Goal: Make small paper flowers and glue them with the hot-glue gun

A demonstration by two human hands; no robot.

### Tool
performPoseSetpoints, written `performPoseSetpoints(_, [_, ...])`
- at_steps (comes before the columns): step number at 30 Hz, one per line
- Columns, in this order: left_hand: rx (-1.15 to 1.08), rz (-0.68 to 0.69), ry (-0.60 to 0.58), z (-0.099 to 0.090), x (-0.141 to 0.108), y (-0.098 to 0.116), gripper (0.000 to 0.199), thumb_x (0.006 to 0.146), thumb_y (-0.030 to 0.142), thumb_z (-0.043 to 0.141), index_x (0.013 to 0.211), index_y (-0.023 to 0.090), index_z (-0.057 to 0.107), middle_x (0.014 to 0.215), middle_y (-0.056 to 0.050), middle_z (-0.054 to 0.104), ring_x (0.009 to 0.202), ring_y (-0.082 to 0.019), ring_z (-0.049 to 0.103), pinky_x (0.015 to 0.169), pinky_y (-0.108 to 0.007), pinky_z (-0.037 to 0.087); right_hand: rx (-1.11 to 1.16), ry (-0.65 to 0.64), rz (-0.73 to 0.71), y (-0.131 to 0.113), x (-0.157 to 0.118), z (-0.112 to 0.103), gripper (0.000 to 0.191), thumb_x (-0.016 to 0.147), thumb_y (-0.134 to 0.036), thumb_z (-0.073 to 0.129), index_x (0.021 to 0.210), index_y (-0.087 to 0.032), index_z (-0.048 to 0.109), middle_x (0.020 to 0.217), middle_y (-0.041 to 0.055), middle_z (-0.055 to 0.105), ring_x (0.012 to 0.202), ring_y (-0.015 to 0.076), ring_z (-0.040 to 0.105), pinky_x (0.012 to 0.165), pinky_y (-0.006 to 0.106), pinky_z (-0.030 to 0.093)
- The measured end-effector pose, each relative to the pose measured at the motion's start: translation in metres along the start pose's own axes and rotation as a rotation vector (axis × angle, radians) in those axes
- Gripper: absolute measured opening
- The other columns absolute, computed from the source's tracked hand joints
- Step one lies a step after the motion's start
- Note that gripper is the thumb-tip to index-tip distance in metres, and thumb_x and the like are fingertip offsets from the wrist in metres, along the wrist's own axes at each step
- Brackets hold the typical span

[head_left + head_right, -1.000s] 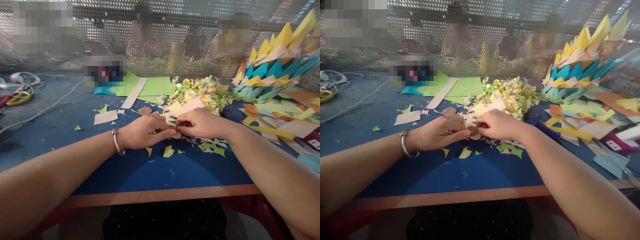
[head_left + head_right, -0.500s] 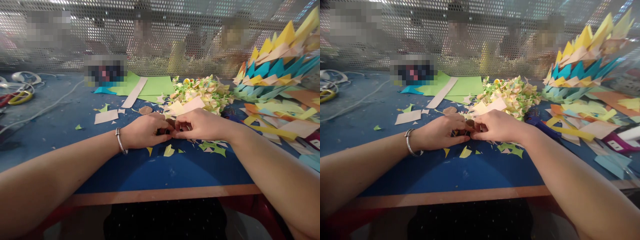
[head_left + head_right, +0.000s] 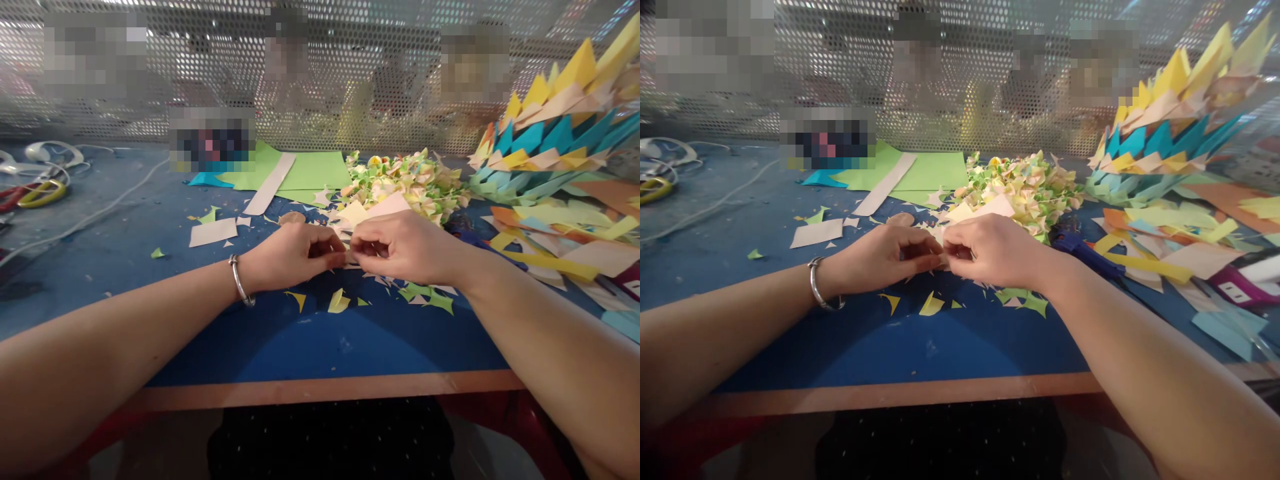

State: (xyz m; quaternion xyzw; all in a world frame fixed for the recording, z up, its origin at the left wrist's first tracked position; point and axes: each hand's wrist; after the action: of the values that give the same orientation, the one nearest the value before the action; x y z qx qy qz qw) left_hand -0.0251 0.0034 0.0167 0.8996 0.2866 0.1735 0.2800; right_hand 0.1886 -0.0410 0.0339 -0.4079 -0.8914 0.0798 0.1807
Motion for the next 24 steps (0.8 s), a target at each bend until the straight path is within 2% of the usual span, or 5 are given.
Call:
performPoseSetpoints(4, [-0.604, -0.241, 0.022, -0.0015, 0.0017, 0.0055, 0.024, 0.095, 0.035, 0.054, 0.092, 0.014, 0.065, 0.082, -0.007, 0.074, 0.069, -0.015, 0.07, 0.061, -0.024, 0.05, -0.018, 0.207, -0.158, -0.0003, 0.0, 0.0006, 0.015, 0.089, -0.019, 0.057, 0.077, -0.017, 0.066, 0.073, 0.0025, 0.065, 0.066, 0.0125, 0.054, 0.062, 0.026, 0.039])
performPoseSetpoints(8, [-1.017, -0.315, 0.059, -0.002, 0.0035, 0.0039, 0.018, 0.094, 0.029, 0.06, 0.086, 0.013, 0.065, 0.082, -0.006, 0.075, 0.077, -0.016, 0.074, 0.069, -0.023, 0.052, -0.079, 0.27, -0.195, 0.0001, 0.0002, 0.0013, 0.018, 0.093, -0.021, 0.056, 0.08, -0.017, 0.068, 0.078, 0.0048, 0.069, 0.07, 0.0142, 0.058, 0.063, 0.027, 0.042])
performPoseSetpoints(13, [-1.095, -0.412, 0.144, -0.0017, 0.0043, 0.0009, 0.013, 0.081, 0.003, 0.068, 0.084, 0.015, 0.063, 0.072, 0.002, 0.072, 0.069, -0.009, 0.072, 0.065, -0.017, 0.049, -0.111, 0.334, -0.172, 0.0007, -0.0006, 0.0038, 0.014, 0.092, -0.022, 0.058, 0.09, -0.017, 0.07, 0.086, 0.0055, 0.072, 0.074, 0.0152, 0.061, 0.064, 0.027, 0.044])
performPoseSetpoints(17, [-1.123, -0.46, 0.152, -0.0022, 0.0045, 0.0061, 0.02, 0.083, 0.0, 0.063, 0.095, 0.016, 0.063, 0.07, 0.001, 0.073, 0.066, -0.011, 0.072, 0.07, -0.021, 0.053, -0.087, 0.333, -0.17, 0.0011, -0.001, 0.0065, 0.013, 0.091, -0.022, 0.061, 0.097, -0.015, 0.071, 0.09, 0.0065, 0.072, 0.074, 0.0148, 0.061, 0.063, 0.026, 0.045])
performPoseSetpoints(24, [-1.122, -0.42, 0.106, -0.0018, 0.0046, 0.0054, 0.012, 0.086, 0.003, 0.061, 0.08, 0.013, 0.065, 0.074, -0.002, 0.074, 0.071, -0.012, 0.074, 0.081, -0.026, 0.058, -0.052, 0.292, -0.169, 0.0036, 0.0006, 0.0079, 0.011, 0.093, -0.021, 0.059, 0.094, -0.016, 0.069, 0.09, 0.0059, 0.071, 0.076, 0.0141, 0.06, 0.066, 0.026, 0.045])
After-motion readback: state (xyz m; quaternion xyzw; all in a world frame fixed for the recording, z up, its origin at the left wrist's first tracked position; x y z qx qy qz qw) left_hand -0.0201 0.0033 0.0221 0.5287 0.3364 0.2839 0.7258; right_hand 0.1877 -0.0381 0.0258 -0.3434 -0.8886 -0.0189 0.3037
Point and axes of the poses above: each hand's wrist, its own x-axis towards the middle knuckle, its own z-axis out of the palm, y = z × x
